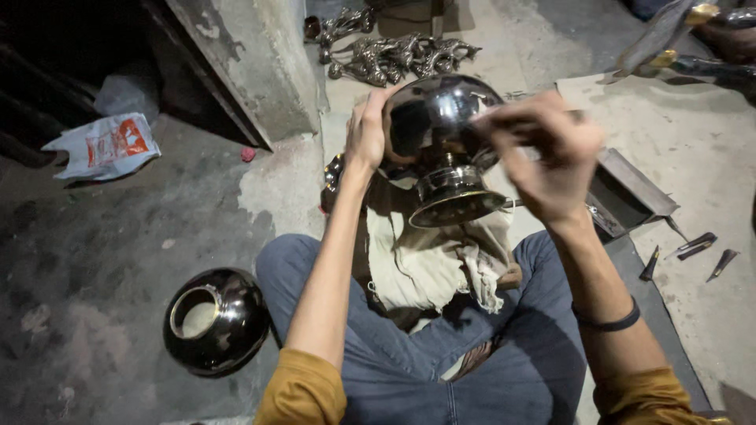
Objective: The person sits cross-legged and uses a small handheld tool to rub and polish the exterior surface of a shiny metal pot. They rotate the pot frequently to reach different areas and occasionally wipe the surface with their hand.
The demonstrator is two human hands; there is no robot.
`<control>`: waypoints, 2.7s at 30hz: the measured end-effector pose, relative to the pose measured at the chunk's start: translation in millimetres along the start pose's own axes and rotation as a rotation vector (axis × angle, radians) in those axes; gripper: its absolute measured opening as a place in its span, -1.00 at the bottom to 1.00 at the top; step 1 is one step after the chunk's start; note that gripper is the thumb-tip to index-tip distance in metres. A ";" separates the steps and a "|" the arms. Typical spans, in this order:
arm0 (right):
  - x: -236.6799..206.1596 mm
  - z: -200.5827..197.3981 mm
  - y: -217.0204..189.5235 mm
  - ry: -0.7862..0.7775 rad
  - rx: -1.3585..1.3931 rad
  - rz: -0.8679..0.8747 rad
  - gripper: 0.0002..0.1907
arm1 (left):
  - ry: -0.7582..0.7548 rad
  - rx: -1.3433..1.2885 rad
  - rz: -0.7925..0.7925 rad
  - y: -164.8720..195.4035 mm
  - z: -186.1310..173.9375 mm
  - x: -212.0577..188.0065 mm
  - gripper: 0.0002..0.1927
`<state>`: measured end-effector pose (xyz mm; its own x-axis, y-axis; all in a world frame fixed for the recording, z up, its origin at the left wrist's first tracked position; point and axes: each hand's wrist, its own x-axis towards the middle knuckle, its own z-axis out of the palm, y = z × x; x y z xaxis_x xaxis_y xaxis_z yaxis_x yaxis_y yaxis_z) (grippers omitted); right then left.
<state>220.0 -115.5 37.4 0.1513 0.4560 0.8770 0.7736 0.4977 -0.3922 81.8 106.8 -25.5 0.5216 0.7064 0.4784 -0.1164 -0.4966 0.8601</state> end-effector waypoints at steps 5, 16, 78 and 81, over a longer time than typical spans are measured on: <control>4.0 -12.9 -5.1 0.267 0.194 0.045 -0.84 | 0.036 0.041 -0.228 -5.6 -0.6 3.4 -0.33; -2.1 7.6 18.9 -0.055 0.244 0.122 -0.81 | 0.120 -0.076 -0.338 -21.1 0.7 15.1 -0.50; 21.5 12.3 46.5 -0.126 0.061 0.032 -0.83 | -0.025 -0.214 -0.335 -14.2 -6.9 21.5 -0.50; 22.2 13.9 53.5 -0.130 0.029 -0.028 -0.83 | -0.018 -0.256 -0.379 -17.7 -7.1 22.5 -0.51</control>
<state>256.2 -68.5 32.1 0.0476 0.5322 0.8453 0.7579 0.5320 -0.3776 89.6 135.1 -28.7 0.5817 0.8044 0.1208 -0.1191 -0.0627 0.9909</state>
